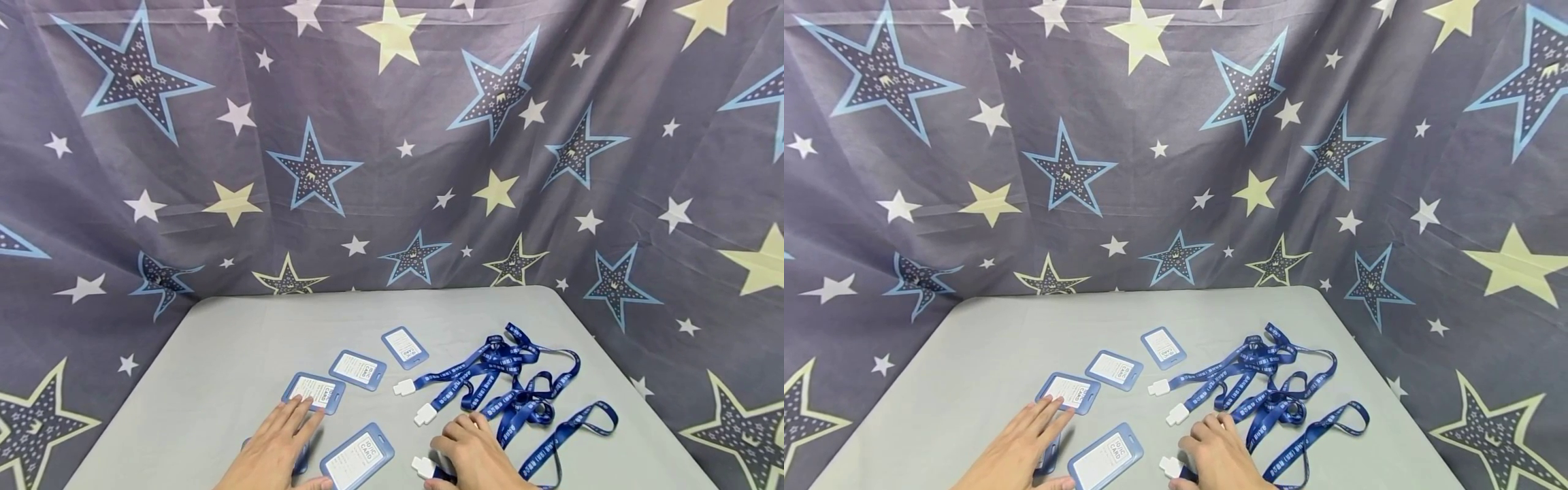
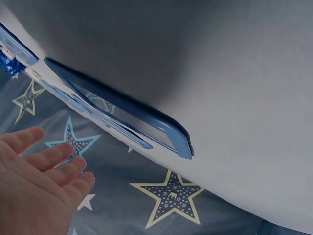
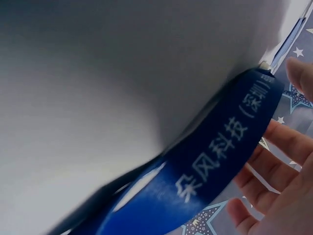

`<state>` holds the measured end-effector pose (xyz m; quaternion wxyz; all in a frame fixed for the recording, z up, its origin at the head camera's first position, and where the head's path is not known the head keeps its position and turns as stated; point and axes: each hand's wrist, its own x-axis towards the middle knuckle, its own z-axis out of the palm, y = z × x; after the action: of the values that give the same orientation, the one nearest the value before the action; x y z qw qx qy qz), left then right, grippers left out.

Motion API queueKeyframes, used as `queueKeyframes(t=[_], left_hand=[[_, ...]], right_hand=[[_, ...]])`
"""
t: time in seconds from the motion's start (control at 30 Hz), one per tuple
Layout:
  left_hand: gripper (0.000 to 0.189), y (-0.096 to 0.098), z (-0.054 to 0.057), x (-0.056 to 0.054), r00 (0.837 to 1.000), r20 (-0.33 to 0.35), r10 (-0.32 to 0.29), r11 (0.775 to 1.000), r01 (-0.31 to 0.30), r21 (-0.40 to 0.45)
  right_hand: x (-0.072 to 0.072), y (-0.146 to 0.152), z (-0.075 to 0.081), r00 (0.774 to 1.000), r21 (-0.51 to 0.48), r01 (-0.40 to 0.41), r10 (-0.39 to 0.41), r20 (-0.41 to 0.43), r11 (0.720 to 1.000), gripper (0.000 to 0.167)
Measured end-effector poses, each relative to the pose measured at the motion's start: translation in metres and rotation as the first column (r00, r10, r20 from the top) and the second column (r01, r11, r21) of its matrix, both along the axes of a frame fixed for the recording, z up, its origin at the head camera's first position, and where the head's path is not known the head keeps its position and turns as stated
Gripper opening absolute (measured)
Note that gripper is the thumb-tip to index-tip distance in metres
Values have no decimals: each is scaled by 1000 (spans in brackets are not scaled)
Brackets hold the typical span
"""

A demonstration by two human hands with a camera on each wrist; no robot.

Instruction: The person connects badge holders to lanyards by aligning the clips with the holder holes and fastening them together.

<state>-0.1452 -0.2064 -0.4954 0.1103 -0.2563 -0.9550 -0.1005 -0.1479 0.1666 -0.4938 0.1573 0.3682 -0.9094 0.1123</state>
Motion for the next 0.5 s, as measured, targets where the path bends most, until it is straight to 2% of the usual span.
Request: queueKeyframes(t=[0.07, 0.23, 0.5], left_hand=[[101, 0, 0, 0, 1000, 16, 1, 1000, -1, 1], [102, 0, 1, 1, 1000, 29, 3, 1000, -3, -2], [103, -1, 1, 1, 1000, 29, -11, 1000, 12, -10]], right_hand=[[0, -2, 0, 1000, 1, -9, 9, -15, 1000, 41], [0, -4, 0, 999, 0, -28, 28, 17, 1000, 36], [-1, -7, 0, 998, 24, -55, 55, -13, 998, 31]])
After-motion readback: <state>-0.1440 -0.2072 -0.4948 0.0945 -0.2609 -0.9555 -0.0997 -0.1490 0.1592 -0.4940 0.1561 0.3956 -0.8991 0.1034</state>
